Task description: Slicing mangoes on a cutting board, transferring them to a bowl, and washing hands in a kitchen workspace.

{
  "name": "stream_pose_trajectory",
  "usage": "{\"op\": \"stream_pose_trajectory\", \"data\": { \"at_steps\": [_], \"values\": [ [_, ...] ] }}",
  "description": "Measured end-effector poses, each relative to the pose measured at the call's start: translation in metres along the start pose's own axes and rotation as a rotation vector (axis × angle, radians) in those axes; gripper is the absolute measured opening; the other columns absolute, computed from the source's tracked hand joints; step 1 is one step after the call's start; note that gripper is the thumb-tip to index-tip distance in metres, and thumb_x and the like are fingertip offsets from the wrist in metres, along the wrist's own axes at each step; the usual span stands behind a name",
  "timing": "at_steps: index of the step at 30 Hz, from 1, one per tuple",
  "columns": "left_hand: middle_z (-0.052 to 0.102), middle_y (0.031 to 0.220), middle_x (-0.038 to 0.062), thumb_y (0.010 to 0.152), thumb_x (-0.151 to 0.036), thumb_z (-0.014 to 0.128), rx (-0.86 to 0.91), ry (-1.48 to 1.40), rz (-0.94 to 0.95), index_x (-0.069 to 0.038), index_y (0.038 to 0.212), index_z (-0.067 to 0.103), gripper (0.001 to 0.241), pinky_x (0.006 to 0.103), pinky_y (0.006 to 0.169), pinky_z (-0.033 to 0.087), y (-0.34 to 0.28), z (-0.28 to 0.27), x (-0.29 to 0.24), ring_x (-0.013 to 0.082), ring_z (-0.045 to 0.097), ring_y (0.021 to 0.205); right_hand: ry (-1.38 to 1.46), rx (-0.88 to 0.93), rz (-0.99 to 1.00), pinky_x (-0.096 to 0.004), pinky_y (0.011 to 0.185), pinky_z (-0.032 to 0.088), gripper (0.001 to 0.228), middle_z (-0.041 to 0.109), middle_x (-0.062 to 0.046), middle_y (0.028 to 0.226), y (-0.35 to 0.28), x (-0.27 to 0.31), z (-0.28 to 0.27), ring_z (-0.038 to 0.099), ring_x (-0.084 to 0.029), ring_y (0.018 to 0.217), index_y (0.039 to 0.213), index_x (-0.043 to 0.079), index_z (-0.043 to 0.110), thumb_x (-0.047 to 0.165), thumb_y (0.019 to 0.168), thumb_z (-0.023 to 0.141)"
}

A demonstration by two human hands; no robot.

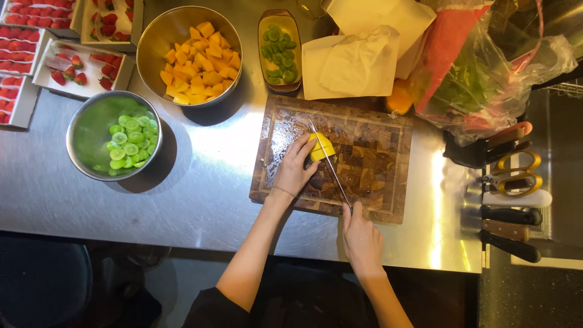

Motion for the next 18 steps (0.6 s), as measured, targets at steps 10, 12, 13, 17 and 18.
{"op": "stream_pose_trajectory", "data": {
  "at_steps": [10, 12, 13, 17, 18],
  "values": [
    [0.06, 0.14, 0.015, 0.081, -0.01, 0.082, 0.013, 0.009, -0.021, -0.004, 0.133, 0.065, 0.056, 0.04, 0.11, 0.05, 0.003, -0.001, 0.001, 0.0328, 0.056, 0.133, -0.052, 0.029, 0.033, -0.062, 0.062, 0.053, 0.045, 0.069, -0.027, 0.071, 0.001, -0.002, 0.015, 0.069, -0.051, 0.072, 0.104, 0.01, 0.051, 0.05, 0.108, 0.032],
    [0.061, 0.14, 0.014, 0.08, -0.01, 0.083, 0.029, 0.032, -0.008, -0.005, 0.134, 0.065, 0.057, 0.0394, 0.109, 0.05, 0.005, -0.002, -0.002, 0.0319, 0.056, 0.133, -0.083, 0.008, 0.046, -0.061, 0.062, 0.054, 0.043, 0.069, -0.026, 0.07, 0.003, -0.003, 0.019, 0.069, -0.05, 0.071, 0.103, 0.01, 0.051, 0.049, 0.107, 0.034],
    [0.061, 0.14, 0.014, 0.08, -0.01, 0.083, 0.031, 0.03, -0.008, -0.005, 0.134, 0.065, 0.057, 0.0394, 0.109, 0.05, 0.006, -0.003, -0.002, 0.0319, 0.056, 0.133, -0.083, 0.008, 0.049, -0.061, 0.062, 0.054, 0.043, 0.069, -0.026, 0.07, 0.003, -0.003, 0.02, 0.069, -0.05, 0.071, 0.103, 0.01, 0.051, 0.049, 0.107, 0.034],
    [0.061, 0.139, 0.013, 0.08, -0.009, 0.084, 0.035, -0.011, 0.008, -0.004, 0.132, 0.066, 0.056, 0.039, 0.109, 0.051, 0.006, -0.002, 0.003, 0.0313, 0.057, 0.131, -0.091, 0.002, 0.052, -0.058, 0.06, 0.056, 0.042, 0.069, -0.025, 0.068, 0.007, -0.008, 0.032, 0.07, -0.048, 0.068, 0.102, 0.008, 0.052, 0.048, 0.108, 0.037],
    [0.061, 0.139, 0.013, 0.08, -0.009, 0.084, 0.034, -0.023, 0.019, -0.003, 0.131, 0.067, 0.055, 0.0389, 0.109, 0.051, 0.006, -0.002, 0.005, 0.0317, 0.057, 0.131, -0.081, -0.022, 0.033, -0.058, 0.059, 0.055, 0.042, 0.069, -0.026, 0.068, 0.009, -0.008, 0.035, 0.069, -0.048, 0.067, 0.1, 0.008, 0.052, 0.047, 0.108, 0.039]
  ]
}}
Point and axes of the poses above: each hand's wrist, its own y-axis towards the middle knuckle, its own z-axis out of the palm, x = y × z, the point moved 10 cm from there along y, towards the middle knuckle
